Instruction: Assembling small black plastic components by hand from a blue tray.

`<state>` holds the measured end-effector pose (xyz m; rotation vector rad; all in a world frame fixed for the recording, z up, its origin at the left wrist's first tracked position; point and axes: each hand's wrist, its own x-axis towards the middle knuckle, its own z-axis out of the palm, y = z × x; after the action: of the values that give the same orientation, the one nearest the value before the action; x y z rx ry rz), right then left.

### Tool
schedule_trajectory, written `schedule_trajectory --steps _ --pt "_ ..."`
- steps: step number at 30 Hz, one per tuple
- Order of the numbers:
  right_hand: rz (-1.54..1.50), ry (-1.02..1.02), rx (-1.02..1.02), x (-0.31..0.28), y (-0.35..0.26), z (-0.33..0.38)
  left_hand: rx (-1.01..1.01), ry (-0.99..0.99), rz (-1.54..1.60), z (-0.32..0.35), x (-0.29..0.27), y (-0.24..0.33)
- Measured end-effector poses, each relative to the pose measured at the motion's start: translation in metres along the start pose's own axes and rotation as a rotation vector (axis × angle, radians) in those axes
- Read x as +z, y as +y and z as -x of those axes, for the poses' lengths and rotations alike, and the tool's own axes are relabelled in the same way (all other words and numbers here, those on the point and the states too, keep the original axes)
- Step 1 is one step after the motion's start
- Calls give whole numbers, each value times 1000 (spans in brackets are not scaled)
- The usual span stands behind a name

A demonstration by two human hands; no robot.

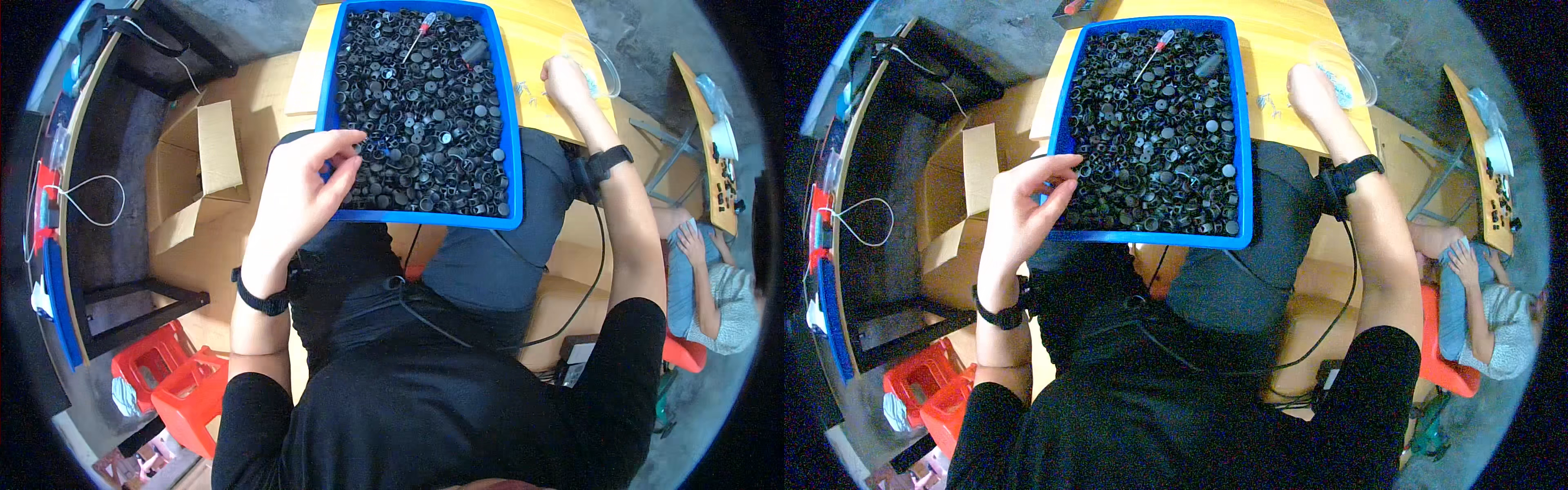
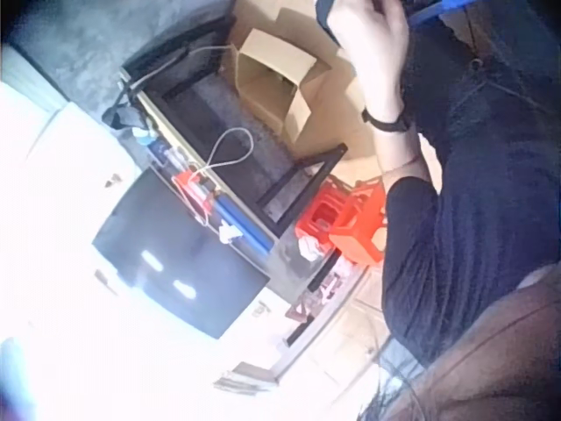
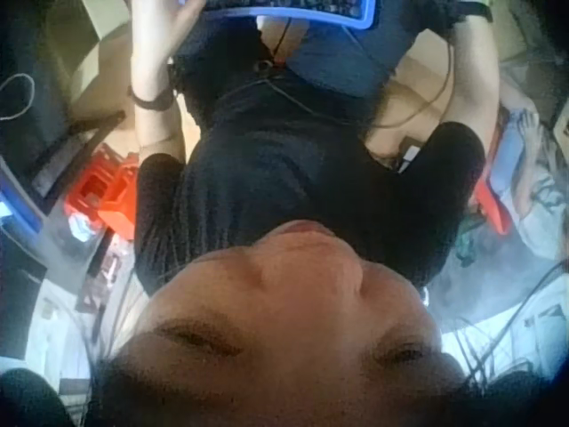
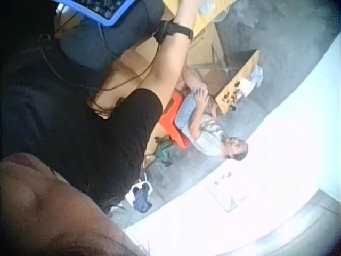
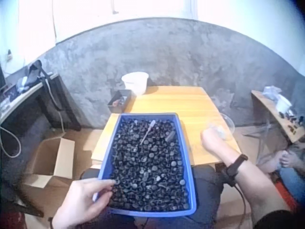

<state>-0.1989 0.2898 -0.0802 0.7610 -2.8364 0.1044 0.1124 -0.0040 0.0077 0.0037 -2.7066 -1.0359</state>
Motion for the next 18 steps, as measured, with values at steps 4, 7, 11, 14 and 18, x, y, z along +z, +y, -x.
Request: schedule_trajectory --steps 4,7,11,14,18 --pt "28 -10 -2 -5 -7 -4 87 -60 -145 -19 12 8" --pt "-14 -47 40 -8 -6 -8 230 -61 -220 -43 38 2" --pt "-220 -6 -37 -16 -8 -7 197 -195 -413 -60 66 3" --pt "-619 -97 37 -51 6 10 201 -207 -428 -61 82 0" --pt "-938 -443 133 -69 9 42 128 -245 -420 -62 83 -9"
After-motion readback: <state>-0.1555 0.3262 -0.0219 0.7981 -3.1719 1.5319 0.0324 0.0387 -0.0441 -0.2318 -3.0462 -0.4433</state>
